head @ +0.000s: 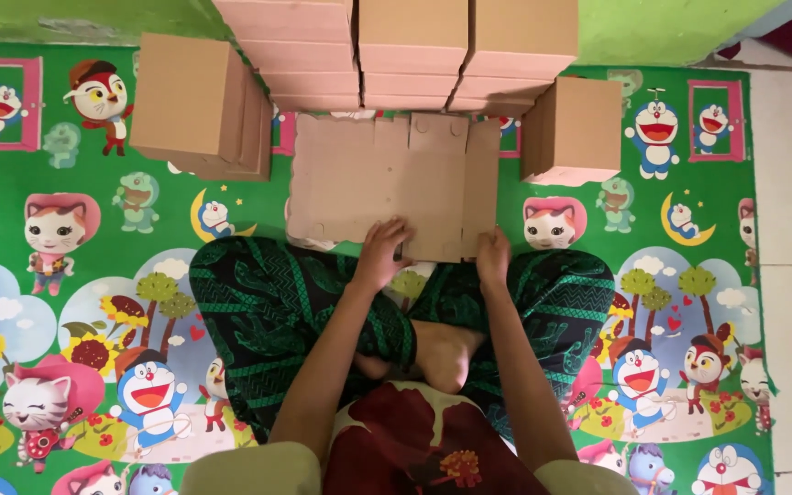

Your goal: A person is sitting on the floor and folding flat cardboard sheets into small boxes, then stacking them.

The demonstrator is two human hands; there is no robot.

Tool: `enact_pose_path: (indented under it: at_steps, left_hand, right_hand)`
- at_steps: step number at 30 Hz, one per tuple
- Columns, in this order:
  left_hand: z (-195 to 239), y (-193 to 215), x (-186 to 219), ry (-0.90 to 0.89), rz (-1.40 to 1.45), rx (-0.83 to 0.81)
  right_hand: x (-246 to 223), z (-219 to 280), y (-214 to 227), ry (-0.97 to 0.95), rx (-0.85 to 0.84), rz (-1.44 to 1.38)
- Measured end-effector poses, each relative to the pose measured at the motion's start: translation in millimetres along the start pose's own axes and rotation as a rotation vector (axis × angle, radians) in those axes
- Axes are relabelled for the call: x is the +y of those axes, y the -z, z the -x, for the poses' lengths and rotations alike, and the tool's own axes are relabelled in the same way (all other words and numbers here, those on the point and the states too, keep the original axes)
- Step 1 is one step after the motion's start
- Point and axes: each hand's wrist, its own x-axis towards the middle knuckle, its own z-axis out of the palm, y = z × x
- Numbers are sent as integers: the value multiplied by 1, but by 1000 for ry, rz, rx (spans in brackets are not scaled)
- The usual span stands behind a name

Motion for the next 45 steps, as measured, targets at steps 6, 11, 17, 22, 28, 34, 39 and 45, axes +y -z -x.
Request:
enact_pose_path:
  at_steps: [6, 11, 17, 22, 28, 34, 39, 45]
  left_hand:
    - [-7, -2, -17, 13, 299, -5]
    - [-8, -3, -22, -5, 440, -23]
    - [-6, 15, -12, 37, 587, -57]
    - [-9, 12, -21, 50, 622, -101]
    - [-4, 32, -2, 88, 648, -145]
    - [-2, 31, 1, 108, 636, -162]
    - [2, 23, -3, 31, 438, -51]
    - [1, 37, 18, -53, 242, -33]
  right_hand:
    - [-7, -3, 6, -50, 3, -173]
    - [-19, 6, 3, -89, 30, -186]
    - [-13, 1, 6, -101, 38, -215]
    - [-8, -2, 5, -90, 49, -239]
    - [-11, 0, 4, -92, 54, -272]
    - [-6, -4, 3, -85, 61, -272]
    - [8, -12, 6, -64, 46, -216]
    - [15, -11, 10, -68, 39, -187]
